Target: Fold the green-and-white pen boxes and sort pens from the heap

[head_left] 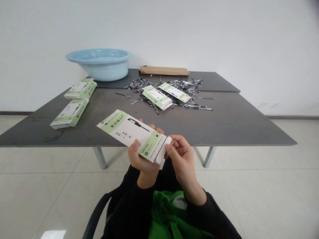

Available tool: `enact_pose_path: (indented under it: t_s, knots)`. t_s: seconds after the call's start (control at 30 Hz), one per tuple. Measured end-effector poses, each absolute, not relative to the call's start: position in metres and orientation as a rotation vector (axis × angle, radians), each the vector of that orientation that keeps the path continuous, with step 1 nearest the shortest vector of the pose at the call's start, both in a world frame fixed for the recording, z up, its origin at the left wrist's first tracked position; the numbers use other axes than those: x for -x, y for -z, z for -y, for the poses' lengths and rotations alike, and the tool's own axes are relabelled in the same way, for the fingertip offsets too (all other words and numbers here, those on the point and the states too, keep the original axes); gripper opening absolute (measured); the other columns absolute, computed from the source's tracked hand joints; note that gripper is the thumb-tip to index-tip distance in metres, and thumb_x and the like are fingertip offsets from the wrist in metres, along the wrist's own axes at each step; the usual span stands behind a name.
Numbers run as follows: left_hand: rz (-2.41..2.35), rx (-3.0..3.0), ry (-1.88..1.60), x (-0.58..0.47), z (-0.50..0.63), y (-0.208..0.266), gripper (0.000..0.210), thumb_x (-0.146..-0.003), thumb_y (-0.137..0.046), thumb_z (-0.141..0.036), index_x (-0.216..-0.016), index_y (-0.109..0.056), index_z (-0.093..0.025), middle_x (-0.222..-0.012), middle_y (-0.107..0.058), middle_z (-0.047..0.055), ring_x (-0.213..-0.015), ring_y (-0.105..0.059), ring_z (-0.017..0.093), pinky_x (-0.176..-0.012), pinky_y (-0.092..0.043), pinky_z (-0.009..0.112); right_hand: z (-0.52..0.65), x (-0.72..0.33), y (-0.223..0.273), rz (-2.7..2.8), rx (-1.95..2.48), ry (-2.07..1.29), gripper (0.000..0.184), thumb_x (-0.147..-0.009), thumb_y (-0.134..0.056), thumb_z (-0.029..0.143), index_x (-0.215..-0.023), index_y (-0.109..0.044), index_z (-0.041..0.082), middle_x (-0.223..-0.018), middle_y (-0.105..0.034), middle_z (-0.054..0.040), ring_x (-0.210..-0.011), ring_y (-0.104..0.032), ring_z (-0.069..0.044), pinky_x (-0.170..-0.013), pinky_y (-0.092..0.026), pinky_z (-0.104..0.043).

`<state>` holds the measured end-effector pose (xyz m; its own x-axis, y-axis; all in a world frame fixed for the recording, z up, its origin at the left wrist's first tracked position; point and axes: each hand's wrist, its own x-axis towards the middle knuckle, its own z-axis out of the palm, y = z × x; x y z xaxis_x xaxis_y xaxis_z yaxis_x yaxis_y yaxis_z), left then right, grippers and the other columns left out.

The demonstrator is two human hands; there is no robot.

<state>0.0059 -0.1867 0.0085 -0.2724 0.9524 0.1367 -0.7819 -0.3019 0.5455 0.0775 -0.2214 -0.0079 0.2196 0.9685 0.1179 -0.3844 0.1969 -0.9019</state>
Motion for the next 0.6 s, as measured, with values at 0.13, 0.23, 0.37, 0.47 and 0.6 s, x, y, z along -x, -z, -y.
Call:
enact_pose_path:
  t_s: [0.13, 0.23, 0.37, 0.47, 0.6]
  knots:
    - [-0.478, -0.529, -1.822, -0.007, 0.188, -0.009, 0.045, -0.078, -0.056, -0.052, -0.112, -0.061, -0.024, -0.095, -0.056, 0.007, -0.081, -0.059, 0.022, -0.07, -0.052, 0.037, 0.221, -0.077, 0.007, 0.834, 0.883, -1.126, 0.022, -0.084, -0.074, 0.037, -0.096, -0.063, 0.022, -0.067, -0.057, 0.0047, -0.057, -0.052, -0.01, -0.054, -0.048, -0.023]
    - [-0.465, -0.489, -1.856, -0.007, 0.187, -0.008, 0.046, -0.077, -0.058, -0.052, -0.112, -0.06, -0.022, -0.094, -0.056, 0.006, -0.08, -0.059, 0.022, -0.072, -0.052, 0.038, 0.22, -0.079, 0.003, 0.864, 0.87, -1.163, 0.024, -0.082, -0.076, 0.038, -0.095, -0.063, 0.022, -0.067, -0.056, 0.0049, -0.058, -0.053, -0.01, -0.054, -0.049, -0.023]
    - [-0.466, -0.449, -1.86, -0.008, 0.187, -0.011, 0.044, -0.078, -0.058, -0.05, -0.11, -0.058, -0.022, -0.093, -0.056, 0.006, -0.079, -0.058, 0.021, -0.073, -0.051, 0.038, 0.22, -0.08, -0.001, 0.865, 0.866, -1.177, 0.025, -0.081, -0.077, 0.037, -0.095, -0.064, 0.021, -0.067, -0.057, 0.0046, -0.059, -0.054, -0.01, -0.055, -0.049, -0.022]
    - [-0.511, -0.481, -1.861, -0.009, 0.188, -0.012, 0.046, -0.077, -0.058, -0.054, -0.112, -0.057, -0.024, -0.093, -0.054, 0.006, -0.079, -0.057, 0.022, -0.074, -0.051, 0.04, 0.222, -0.079, -0.002, 0.864, 0.9, -1.14, 0.024, -0.082, -0.077, 0.036, -0.097, -0.066, 0.021, -0.069, -0.06, 0.0035, -0.061, -0.056, -0.011, -0.057, -0.05, -0.023]
    - [-0.466, -0.528, -1.927, -0.01, 0.186, -0.01, 0.051, -0.078, -0.055, -0.053, -0.119, -0.056, -0.024, -0.093, -0.055, 0.006, -0.079, -0.057, 0.022, -0.072, -0.051, 0.039, 0.222, -0.083, -0.001, 0.933, 0.958, -1.064, 0.024, -0.081, -0.078, 0.035, -0.099, -0.071, 0.022, -0.074, -0.065, 0.0008, -0.067, -0.06, -0.013, -0.061, -0.053, -0.026]
